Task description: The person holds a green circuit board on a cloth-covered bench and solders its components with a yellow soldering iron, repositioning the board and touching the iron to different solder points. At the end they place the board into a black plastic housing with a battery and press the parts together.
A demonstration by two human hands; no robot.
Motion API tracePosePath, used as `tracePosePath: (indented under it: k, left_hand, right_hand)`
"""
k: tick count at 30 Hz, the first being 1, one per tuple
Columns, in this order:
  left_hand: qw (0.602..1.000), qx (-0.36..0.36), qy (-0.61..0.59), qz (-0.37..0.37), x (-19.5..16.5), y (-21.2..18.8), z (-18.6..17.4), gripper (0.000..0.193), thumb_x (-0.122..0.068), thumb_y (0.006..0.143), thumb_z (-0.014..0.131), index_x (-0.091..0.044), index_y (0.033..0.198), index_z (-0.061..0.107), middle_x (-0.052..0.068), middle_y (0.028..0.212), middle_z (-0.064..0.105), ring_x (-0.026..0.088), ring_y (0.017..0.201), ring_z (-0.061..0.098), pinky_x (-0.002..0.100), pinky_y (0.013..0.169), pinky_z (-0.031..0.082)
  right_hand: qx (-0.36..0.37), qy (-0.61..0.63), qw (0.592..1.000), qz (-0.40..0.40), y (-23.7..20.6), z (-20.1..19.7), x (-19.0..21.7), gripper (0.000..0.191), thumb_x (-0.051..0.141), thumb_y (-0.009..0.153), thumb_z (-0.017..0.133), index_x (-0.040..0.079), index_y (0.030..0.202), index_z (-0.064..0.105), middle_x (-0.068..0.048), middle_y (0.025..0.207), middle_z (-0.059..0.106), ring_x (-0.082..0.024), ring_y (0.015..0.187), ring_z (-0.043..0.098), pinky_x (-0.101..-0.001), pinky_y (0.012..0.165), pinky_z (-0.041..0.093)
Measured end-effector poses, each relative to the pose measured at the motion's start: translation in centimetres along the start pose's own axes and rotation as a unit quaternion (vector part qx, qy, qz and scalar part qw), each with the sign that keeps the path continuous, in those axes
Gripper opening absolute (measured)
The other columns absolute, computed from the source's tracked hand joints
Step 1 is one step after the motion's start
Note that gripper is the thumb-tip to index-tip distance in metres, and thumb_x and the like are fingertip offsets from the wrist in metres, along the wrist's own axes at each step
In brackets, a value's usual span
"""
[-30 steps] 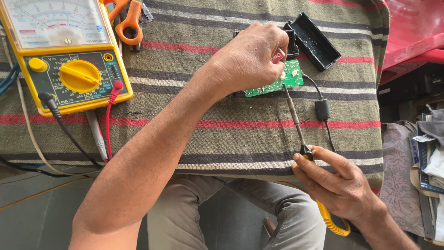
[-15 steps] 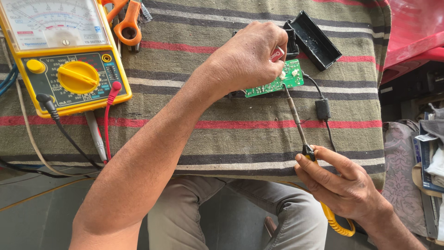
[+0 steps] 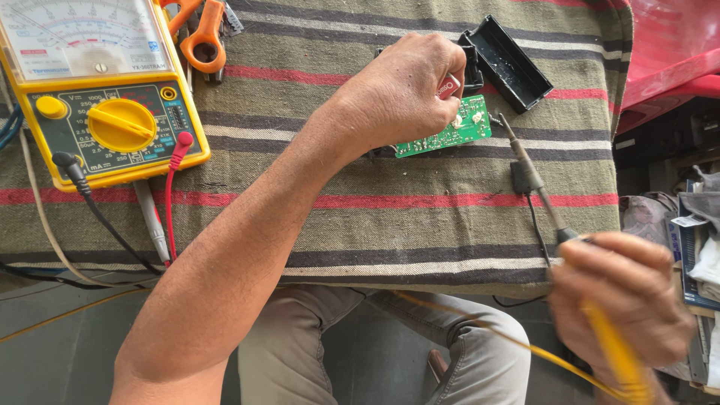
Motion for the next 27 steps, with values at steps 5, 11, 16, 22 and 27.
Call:
tracePosePath:
  k: [5, 11, 16, 22, 27]
  left_hand:
    - [1.0, 0.016, -0.008, -0.014, -0.1, 0.0, 0.0, 0.008, -0.002, 0.079, 0.066, -0.005, 0.083, 0.073, 0.01, 0.073, 0.074, 0.018, 0.067, 0.075, 0.038, 0.063, 0.06]
    - [1.0, 0.0, -0.007, 0.007, -0.1, 0.0, -0.1, 0.006, -0.002, 0.077, 0.068, -0.004, 0.082, 0.071, 0.011, 0.073, 0.074, 0.018, 0.067, 0.075, 0.038, 0.062, 0.059]
    - [1.0, 0.005, -0.013, 0.009, -0.2, -0.1, -0.2, 0.006, -0.002, 0.076, 0.068, -0.004, 0.08, 0.071, 0.011, 0.073, 0.073, 0.018, 0.068, 0.075, 0.038, 0.063, 0.059]
    - [1.0, 0.008, -0.008, 0.004, -0.4, 0.0, -0.1, 0.004, -0.003, 0.077, 0.068, -0.004, 0.081, 0.071, 0.01, 0.076, 0.072, 0.019, 0.069, 0.074, 0.039, 0.064, 0.059]
    - [1.0, -0.006, 0.001, 0.03, -0.6, 0.0, -0.2, 0.004, -0.003, 0.077, 0.069, -0.003, 0.08, 0.071, 0.011, 0.077, 0.072, 0.019, 0.069, 0.073, 0.04, 0.065, 0.058]
  right_hand:
    - [-0.224, 0.307, 0.906, 0.189, -2.3, 1.8, -4.3, 0.02, 0.009, 0.116, 0.073, -0.007, 0.122, 0.063, -0.024, 0.121, 0.072, -0.028, 0.103, 0.072, -0.0374, 0.09, 0.07]
    - [-0.249, 0.408, 0.816, 0.326, -3.0, 3.0, -7.5, 0.023, 0.011, 0.119, 0.067, -0.007, 0.109, 0.057, -0.027, 0.108, 0.071, -0.031, 0.079, 0.074, -0.0355, 0.07, 0.066]
    - [-0.241, 0.423, 0.805, 0.34, -3.0, 3.2, -8.3, 0.022, 0.011, 0.12, 0.066, -0.006, 0.11, 0.058, -0.028, 0.109, 0.071, -0.031, 0.079, 0.074, -0.0338, 0.069, 0.065]
    - [-0.226, 0.449, 0.798, 0.332, -2.9, 3.5, -8.7, 0.02, 0.012, 0.12, 0.067, -0.004, 0.112, 0.059, -0.026, 0.111, 0.072, -0.029, 0.081, 0.074, -0.0323, 0.071, 0.066]
    - [-0.22, 0.45, 0.8, 0.331, -3.0, 3.6, -8.8, 0.021, 0.013, 0.12, 0.068, -0.004, 0.113, 0.059, -0.026, 0.113, 0.072, -0.029, 0.082, 0.075, -0.0325, 0.073, 0.066]
Point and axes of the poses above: each hand's wrist, its own y-axis towards the middle knuckle, its own z-axis out of the palm, x = y × z, the point moved 6 cm from there along y, towards the middle knuckle
